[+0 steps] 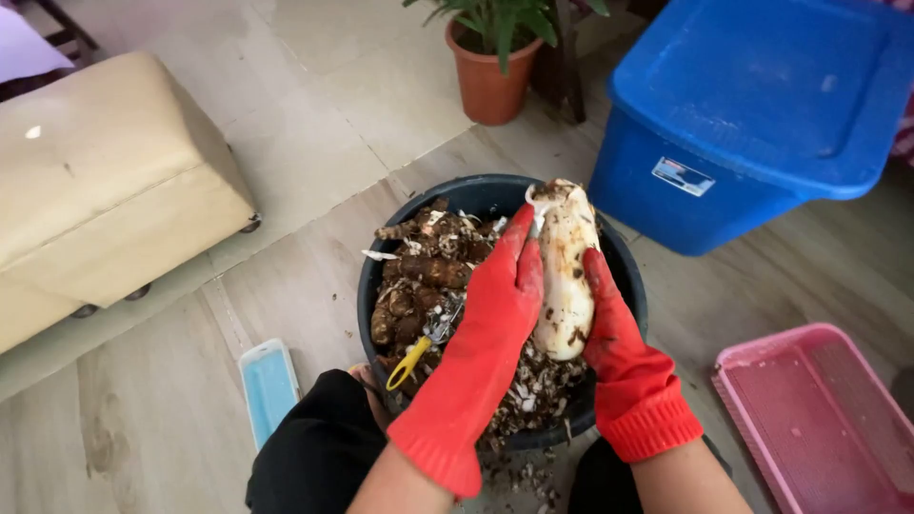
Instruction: The person peels cassava roots using a peeler while sitting on the floor, placing the peeled roots into a large black bucket already containing a pile of unpeeled and partially peeled roots.
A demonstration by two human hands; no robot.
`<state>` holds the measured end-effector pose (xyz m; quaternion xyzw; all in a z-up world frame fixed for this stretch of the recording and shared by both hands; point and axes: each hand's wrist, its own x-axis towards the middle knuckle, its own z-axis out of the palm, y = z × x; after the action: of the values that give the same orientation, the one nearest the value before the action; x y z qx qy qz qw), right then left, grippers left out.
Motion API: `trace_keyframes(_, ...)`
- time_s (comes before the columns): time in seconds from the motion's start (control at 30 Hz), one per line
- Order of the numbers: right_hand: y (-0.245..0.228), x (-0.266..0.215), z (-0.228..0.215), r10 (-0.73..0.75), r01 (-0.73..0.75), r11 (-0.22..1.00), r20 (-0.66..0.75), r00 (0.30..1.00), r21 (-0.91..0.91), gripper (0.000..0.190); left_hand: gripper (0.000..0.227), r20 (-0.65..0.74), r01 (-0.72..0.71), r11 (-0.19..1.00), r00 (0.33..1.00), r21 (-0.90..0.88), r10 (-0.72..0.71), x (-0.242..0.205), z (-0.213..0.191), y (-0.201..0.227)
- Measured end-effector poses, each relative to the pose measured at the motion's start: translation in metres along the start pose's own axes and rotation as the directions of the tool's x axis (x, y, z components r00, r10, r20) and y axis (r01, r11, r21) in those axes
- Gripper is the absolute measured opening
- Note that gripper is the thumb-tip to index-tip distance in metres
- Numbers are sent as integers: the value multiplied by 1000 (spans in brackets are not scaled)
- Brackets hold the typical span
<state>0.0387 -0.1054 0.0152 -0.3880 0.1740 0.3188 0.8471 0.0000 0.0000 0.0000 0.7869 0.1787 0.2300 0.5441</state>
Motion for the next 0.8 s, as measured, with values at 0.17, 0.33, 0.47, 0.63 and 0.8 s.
trace_keyframes(0.17,7,2,6,-103,102,994,-26,994,-41,73,53,136,37,966,988,257,-74,-50,-17,14)
trace_keyframes(0.33,13,-33,25,-267,291,934,139,954,-205,85,52,129,102,965,982,242,-137,12,-22,1)
trace_keyframes(0.47,26,-7,1,-269,310,904,172,948,-293,90,51,13,271,944,962,-188,-274,-11,-55,59)
trace_keyframes(0.63,16,-17,10,-232,272,909,157,960,-316,106,50,-18,296,913,949,-280,-314,-75,-56,16)
trace_keyframes(0.8,27,-5,-10,-190,295,800,246,950,-521,125,43,-85,31,989,996,141,-19,-6,-43,-29)
